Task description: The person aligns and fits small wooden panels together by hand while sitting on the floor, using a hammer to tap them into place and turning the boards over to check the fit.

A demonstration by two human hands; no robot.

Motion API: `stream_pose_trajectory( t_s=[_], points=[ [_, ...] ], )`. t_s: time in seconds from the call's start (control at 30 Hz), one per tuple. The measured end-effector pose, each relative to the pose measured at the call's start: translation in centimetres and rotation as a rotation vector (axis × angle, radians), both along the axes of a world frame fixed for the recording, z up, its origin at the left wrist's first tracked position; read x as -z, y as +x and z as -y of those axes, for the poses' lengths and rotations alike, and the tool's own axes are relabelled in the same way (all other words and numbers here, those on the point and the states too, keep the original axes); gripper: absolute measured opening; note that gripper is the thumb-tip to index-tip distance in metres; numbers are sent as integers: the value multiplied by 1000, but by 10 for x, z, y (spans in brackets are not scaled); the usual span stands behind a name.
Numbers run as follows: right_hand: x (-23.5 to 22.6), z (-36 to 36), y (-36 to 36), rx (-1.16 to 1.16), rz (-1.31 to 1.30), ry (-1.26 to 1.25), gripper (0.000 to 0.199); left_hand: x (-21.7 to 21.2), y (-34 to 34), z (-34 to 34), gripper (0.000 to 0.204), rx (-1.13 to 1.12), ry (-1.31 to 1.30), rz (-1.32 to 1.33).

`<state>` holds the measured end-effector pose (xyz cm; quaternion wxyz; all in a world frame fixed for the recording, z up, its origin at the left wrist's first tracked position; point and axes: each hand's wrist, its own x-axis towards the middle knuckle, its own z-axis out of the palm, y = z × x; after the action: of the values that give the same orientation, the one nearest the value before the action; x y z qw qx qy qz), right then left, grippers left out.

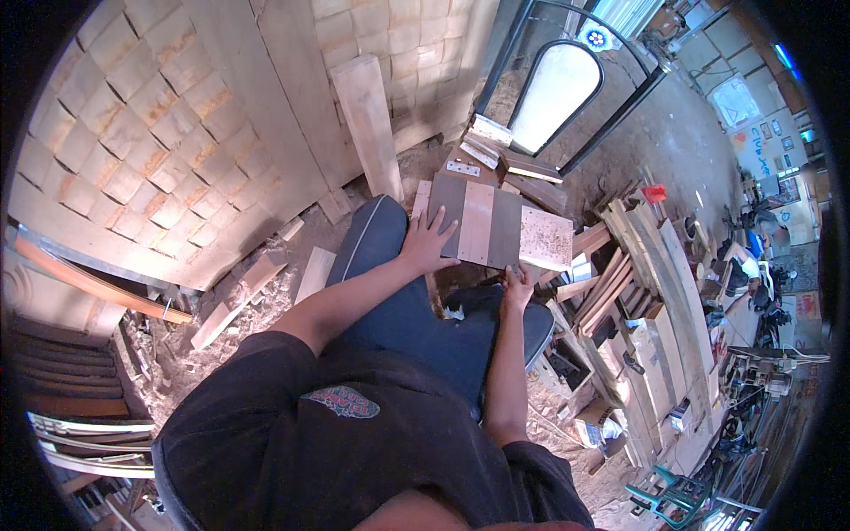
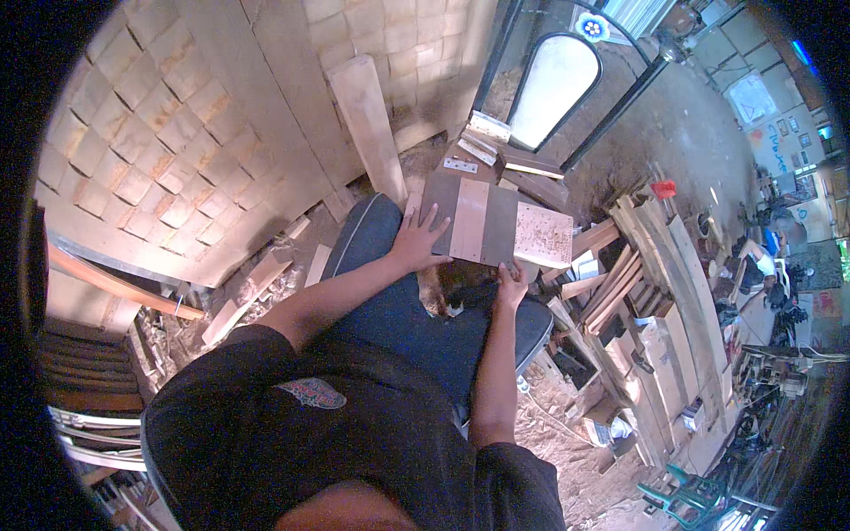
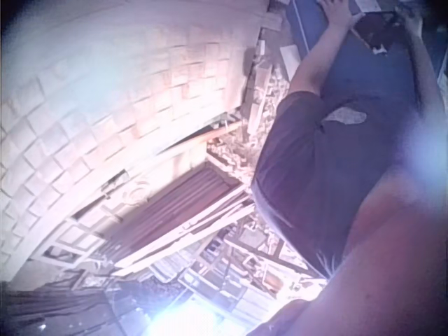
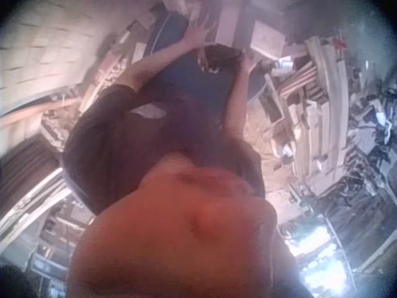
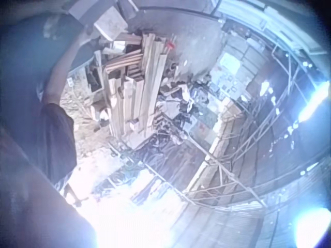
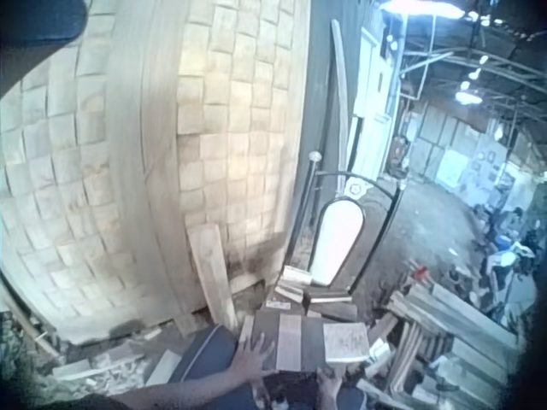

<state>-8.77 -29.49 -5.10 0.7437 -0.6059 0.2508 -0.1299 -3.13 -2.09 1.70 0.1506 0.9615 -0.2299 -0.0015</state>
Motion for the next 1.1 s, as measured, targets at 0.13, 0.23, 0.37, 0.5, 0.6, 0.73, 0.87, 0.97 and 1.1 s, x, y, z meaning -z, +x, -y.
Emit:
stream_pose_trajectory(
  t_s=[0.13, 0.23, 0.37, 0.5, 0.6, 0.73, 0.87, 0.97, 1.1],
  points=[
    [-21, -14, 1, -28, -130, -120, 48, 7, -1, -6, 93, -1, -10, 27],
    [-32, 1, -4, -30, -41, -462, 68, -1, -4, 1, 95, 21, 9, 67],
    [-68, 1, 0, -204, 45, -1026, 93, -4, -4, -1, 100, 3, -12, 27],
    [-91, -4, 7, -425, 35, -1380, 110, 2, -2, -6, 103, 15, -7, 43],
    [-82, 3, 9, -441, 39, -1456, 113, -2, 0, 2, 101, 40, -13, 42],
    [-70, 2, 5, -411, -16, -1476, 110, -2, 0, 3, 99, 57, 20, 46],
    [-67, -1, 11, -409, -61, -1433, 110, -1, 0, 1, 98, 59, 50, 95],
    [-69, -3, 11, -418, -75, -1395, 113, -3, 0, 3, 97, 55, 43, 54],
    [-69, -5, 11, -443, -73, -1357, 117, -2, 2, 5, 95, 74, 43, 72]
  ],
)
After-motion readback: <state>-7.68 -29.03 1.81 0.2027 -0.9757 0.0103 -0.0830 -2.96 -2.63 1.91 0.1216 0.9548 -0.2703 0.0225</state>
